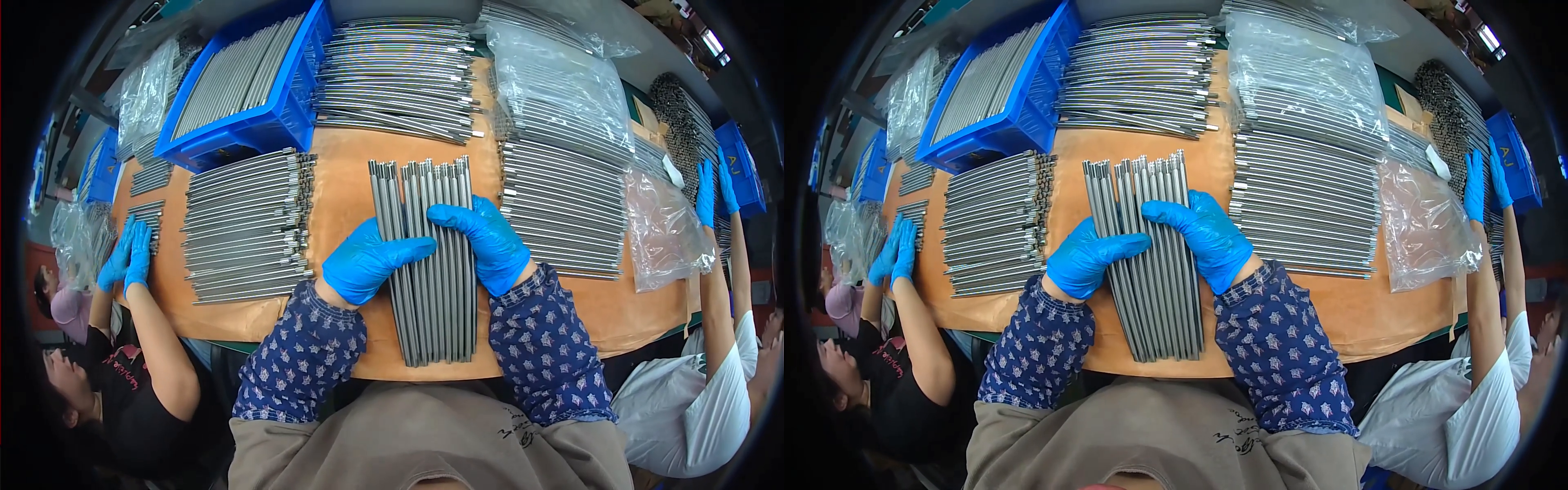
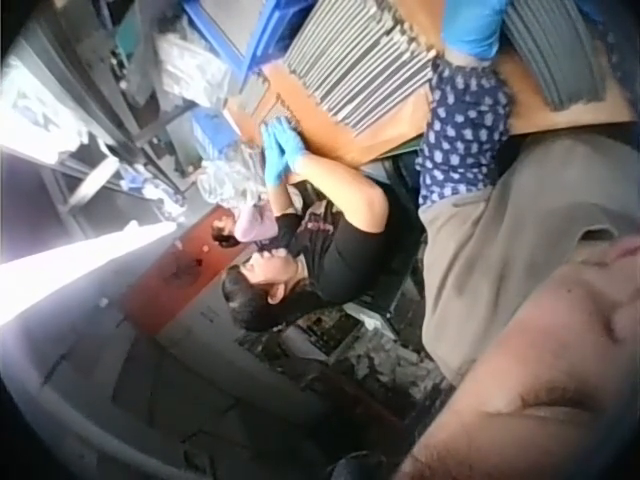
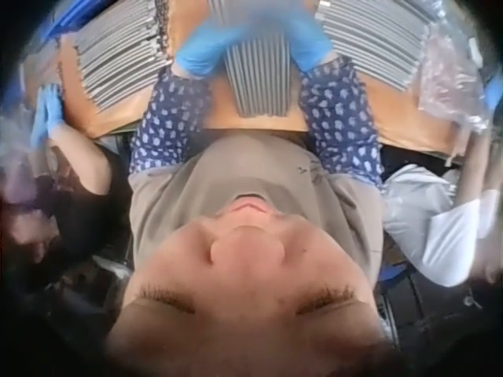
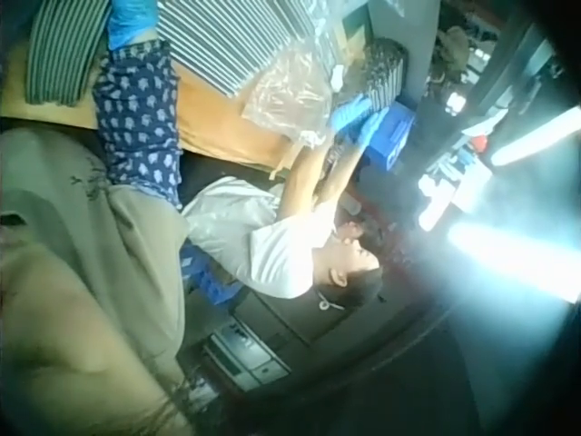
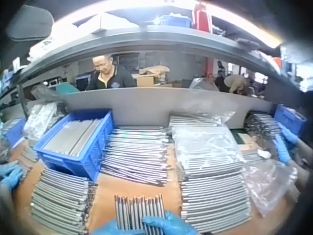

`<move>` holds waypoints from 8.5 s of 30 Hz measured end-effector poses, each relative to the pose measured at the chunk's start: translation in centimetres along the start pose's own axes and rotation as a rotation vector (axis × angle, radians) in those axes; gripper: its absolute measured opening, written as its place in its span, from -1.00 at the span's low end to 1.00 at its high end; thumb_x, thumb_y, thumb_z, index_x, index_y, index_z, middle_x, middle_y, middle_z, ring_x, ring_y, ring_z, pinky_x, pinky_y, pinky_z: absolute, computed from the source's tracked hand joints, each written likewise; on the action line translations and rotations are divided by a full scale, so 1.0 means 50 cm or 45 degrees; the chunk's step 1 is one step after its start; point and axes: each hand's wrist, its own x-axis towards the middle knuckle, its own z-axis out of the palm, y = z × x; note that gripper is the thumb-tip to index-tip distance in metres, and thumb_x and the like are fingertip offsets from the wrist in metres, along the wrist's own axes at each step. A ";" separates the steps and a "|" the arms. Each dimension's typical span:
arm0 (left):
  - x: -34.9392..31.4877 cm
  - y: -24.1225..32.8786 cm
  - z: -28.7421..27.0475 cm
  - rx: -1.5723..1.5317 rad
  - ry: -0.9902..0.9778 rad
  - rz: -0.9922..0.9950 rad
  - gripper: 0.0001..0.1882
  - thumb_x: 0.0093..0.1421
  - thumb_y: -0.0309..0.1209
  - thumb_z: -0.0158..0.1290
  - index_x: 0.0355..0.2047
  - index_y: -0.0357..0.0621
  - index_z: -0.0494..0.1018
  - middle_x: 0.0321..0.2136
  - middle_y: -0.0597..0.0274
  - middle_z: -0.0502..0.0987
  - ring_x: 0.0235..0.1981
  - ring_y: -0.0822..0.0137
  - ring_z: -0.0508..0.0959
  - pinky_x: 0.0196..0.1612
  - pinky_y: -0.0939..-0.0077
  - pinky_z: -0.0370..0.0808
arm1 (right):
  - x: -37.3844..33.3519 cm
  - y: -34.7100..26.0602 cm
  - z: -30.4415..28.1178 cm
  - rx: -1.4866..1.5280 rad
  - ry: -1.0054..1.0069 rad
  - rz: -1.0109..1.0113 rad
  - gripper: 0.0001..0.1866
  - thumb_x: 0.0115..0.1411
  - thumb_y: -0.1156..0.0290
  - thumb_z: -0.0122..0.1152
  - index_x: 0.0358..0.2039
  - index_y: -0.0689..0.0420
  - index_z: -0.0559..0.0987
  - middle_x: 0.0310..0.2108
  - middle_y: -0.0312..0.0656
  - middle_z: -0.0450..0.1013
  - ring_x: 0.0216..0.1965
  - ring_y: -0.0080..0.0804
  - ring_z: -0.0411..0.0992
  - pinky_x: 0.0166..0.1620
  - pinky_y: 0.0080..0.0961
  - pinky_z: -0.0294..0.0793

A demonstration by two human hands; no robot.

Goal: Counting and bundling metal rods into plastic bags at a factory workstation.

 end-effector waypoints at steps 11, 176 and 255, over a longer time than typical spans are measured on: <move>0.011 -0.010 0.004 -0.010 0.012 0.048 -0.64 -0.03 -0.52 0.14 -0.16 -0.25 0.39 -0.30 0.22 0.51 -0.31 0.43 0.50 -0.21 0.59 0.44 | 0.003 0.006 -0.003 -0.090 -0.008 -0.077 -0.74 -0.01 0.39 0.25 -0.29 0.22 0.53 -0.40 -0.20 0.50 -0.40 -0.53 0.46 -0.32 -0.65 0.47; -0.273 -0.259 0.110 -0.632 0.047 -0.341 -0.61 0.04 -0.55 0.00 -0.07 -0.27 0.29 -0.24 0.05 0.47 -0.27 0.23 0.53 -0.21 0.35 0.53 | -0.367 0.270 0.004 -0.016 -0.175 0.270 -0.62 0.03 0.45 0.20 -0.11 0.20 0.40 -0.32 -0.26 0.45 -0.36 -0.56 0.43 -0.30 -0.62 0.45; -0.282 -0.289 0.038 -1.075 0.091 -0.082 -0.31 0.02 -0.03 0.08 0.07 -0.14 0.16 -0.06 0.00 0.35 -0.07 0.14 0.41 -0.05 0.15 0.42 | -0.376 0.218 0.023 -0.263 -0.280 0.309 -0.67 0.16 0.42 0.02 -0.07 0.26 0.37 -0.29 -0.15 0.45 -0.33 -0.45 0.46 -0.31 -0.58 0.48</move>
